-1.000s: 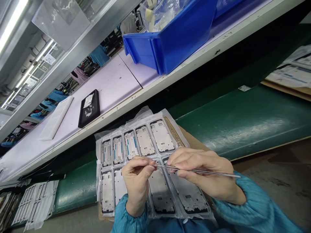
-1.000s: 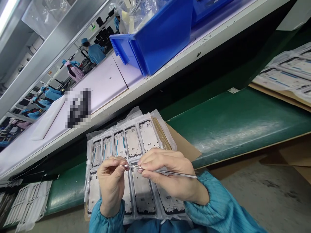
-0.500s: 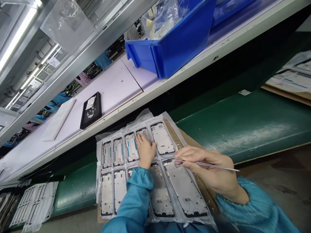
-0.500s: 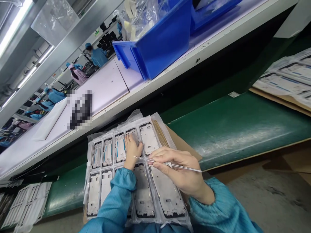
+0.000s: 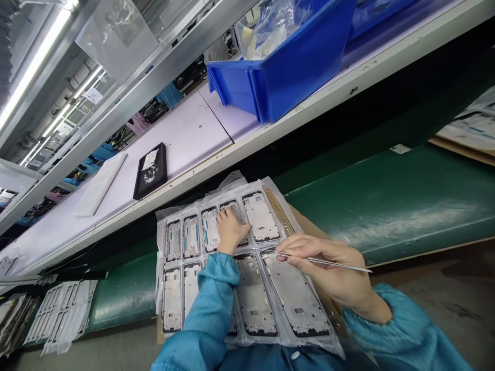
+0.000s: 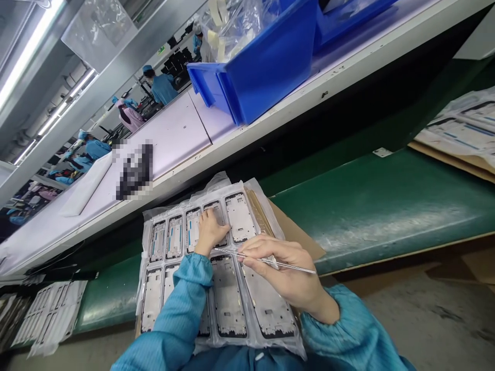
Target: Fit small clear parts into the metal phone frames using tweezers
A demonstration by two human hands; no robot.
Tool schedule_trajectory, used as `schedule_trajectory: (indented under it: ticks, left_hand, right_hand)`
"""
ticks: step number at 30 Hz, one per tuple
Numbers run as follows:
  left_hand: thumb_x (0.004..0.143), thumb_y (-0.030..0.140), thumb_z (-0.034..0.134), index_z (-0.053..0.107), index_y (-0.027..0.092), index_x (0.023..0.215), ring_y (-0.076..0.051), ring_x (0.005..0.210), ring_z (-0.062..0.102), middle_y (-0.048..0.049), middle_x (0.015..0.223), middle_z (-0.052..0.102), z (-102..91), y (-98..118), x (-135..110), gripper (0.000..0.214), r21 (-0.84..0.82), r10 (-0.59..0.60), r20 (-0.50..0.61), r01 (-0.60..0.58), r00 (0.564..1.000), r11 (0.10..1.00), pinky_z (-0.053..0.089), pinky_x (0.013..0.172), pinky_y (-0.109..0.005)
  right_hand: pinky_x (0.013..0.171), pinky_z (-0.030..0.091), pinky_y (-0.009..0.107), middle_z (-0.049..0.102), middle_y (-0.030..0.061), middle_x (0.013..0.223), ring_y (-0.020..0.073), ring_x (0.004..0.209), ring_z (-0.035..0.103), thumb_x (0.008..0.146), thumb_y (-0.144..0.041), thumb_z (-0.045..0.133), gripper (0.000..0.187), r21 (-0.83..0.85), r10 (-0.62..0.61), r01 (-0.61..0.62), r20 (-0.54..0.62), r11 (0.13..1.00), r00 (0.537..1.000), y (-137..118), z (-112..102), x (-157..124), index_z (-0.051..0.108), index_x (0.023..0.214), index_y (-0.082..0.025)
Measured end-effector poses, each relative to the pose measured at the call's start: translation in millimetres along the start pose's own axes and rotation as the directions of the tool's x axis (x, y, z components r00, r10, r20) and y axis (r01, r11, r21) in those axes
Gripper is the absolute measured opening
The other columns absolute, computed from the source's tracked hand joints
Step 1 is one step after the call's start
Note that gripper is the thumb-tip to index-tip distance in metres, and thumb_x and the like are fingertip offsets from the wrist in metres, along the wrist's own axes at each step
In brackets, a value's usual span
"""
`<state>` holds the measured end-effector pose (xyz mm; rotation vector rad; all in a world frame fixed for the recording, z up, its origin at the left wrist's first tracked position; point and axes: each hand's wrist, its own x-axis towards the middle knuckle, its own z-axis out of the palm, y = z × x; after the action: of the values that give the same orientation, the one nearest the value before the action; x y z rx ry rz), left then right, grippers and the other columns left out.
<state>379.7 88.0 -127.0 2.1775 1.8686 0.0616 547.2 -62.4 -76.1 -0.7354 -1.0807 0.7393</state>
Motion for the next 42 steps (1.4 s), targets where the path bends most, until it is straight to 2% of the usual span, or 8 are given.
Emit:
schedule_trajectory:
  ticks: [7,10,15,19,22,28,32,42]
  left_hand:
    - [0.077,0.023,0.068,0.038,0.011,0.143,-0.032,0.117,0.064,-0.0201,0.126,0.066,-23.0,-18,10,0.073,-0.317,-0.053,0.058,0.068,0.997,0.946,0.049,0.1,-0.042]
    - [0.086,0.017,0.055,0.037,0.01,0.146,-0.026,0.099,0.071,-0.0143,0.107,0.073,-33.2,-39,16,0.063,-0.432,-0.089,-0.038,0.064,0.995,0.9,0.053,0.093,-0.04]
    - [0.097,0.018,0.039,0.044,0.012,0.146,-0.024,0.135,0.056,-0.0189,0.144,0.058,-14.6,-60,6,0.05,-0.552,-0.12,-0.075,0.06,0.99,0.832,0.046,0.112,-0.039]
    - [0.097,0.016,0.036,0.043,0.014,0.149,-0.021,0.152,0.032,-0.0141,0.163,0.037,9.3,-57,-5,0.052,-0.485,-0.001,-0.135,-0.065,0.991,0.872,0.028,0.126,-0.039]
    - [0.098,0.016,0.036,0.047,0.016,0.145,-0.022,0.157,0.016,-0.0112,0.168,0.026,9.5,-61,1,0.049,-0.347,0.122,-0.241,-0.203,0.963,0.915,0.02,0.128,-0.045]
    - [0.099,0.025,0.044,0.056,0.017,0.135,-0.025,0.156,0.02,-0.013,0.162,0.037,7.4,-78,29,0.039,-0.242,0.177,-0.15,-0.21,0.973,0.947,0.024,0.127,-0.047]
    - [0.098,0.025,0.042,0.055,0.018,0.137,-0.025,0.156,0.022,-0.0128,0.162,0.036,16.6,-80,28,0.041,-0.197,0.197,-0.176,-0.231,0.965,0.953,0.025,0.126,-0.046]
    - [0.099,0.024,0.04,0.053,0.017,0.137,-0.028,0.155,0.023,-0.0151,0.159,0.038,17.9,-79,26,0.041,-0.124,0.242,-0.183,-0.267,0.953,0.956,0.026,0.125,-0.049]
  right_hand:
    - [0.07,0.066,0.039,0.08,0.0053,0.08,0.0254,0.079,0.078,0.086,-0.018,0.077,0.007,-0.008,0.01,-0.01,-0.009,1.0,1.0,5,0,4,0.078,0.089,-0.024]
    - [0.07,0.066,0.038,0.08,0.0041,0.079,0.0245,0.078,0.078,0.086,-0.018,0.078,0.008,-0.016,0.021,-0.022,-0.025,1.0,0.999,9,-6,6,0.078,0.088,-0.025]
    - [0.075,0.066,0.04,0.08,0.006,0.081,0.0263,0.082,0.077,0.085,-0.036,0.078,0.014,-0.148,0.229,-0.231,-0.026,0.962,0.973,43,-18,30,0.078,0.078,-0.024]
    - [0.079,0.062,0.043,0.079,0.0087,0.081,0.0281,0.083,0.075,0.083,-0.049,0.074,0.031,-0.246,0.386,-0.366,0.037,0.898,0.922,93,-15,69,0.077,0.076,-0.02]
    - [0.079,0.059,0.041,0.078,0.0099,0.08,0.0273,0.082,0.073,0.08,-0.051,0.073,0.035,-0.263,0.408,-0.371,0.104,0.891,0.907,129,-2,95,0.076,0.073,-0.018]
    - [0.076,0.054,0.037,0.076,0.0086,0.077,0.0238,0.077,0.069,0.077,-0.056,0.073,0.039,-0.3,0.434,-0.36,0.232,0.883,0.871,178,25,116,0.072,0.071,-0.017]
    - [0.077,0.054,0.036,0.075,0.0081,0.078,0.0233,0.076,0.068,0.076,-0.058,0.073,0.04,-0.282,0.459,-0.385,0.28,0.879,0.843,197,26,109,0.07,0.071,-0.018]
    - [0.079,0.054,0.036,0.077,0.0078,0.082,0.0242,0.08,0.07,0.084,-0.052,0.07,0.035,-0.351,0.415,-0.305,0.3,0.885,0.859,205,24,102,0.073,0.078,-0.018]
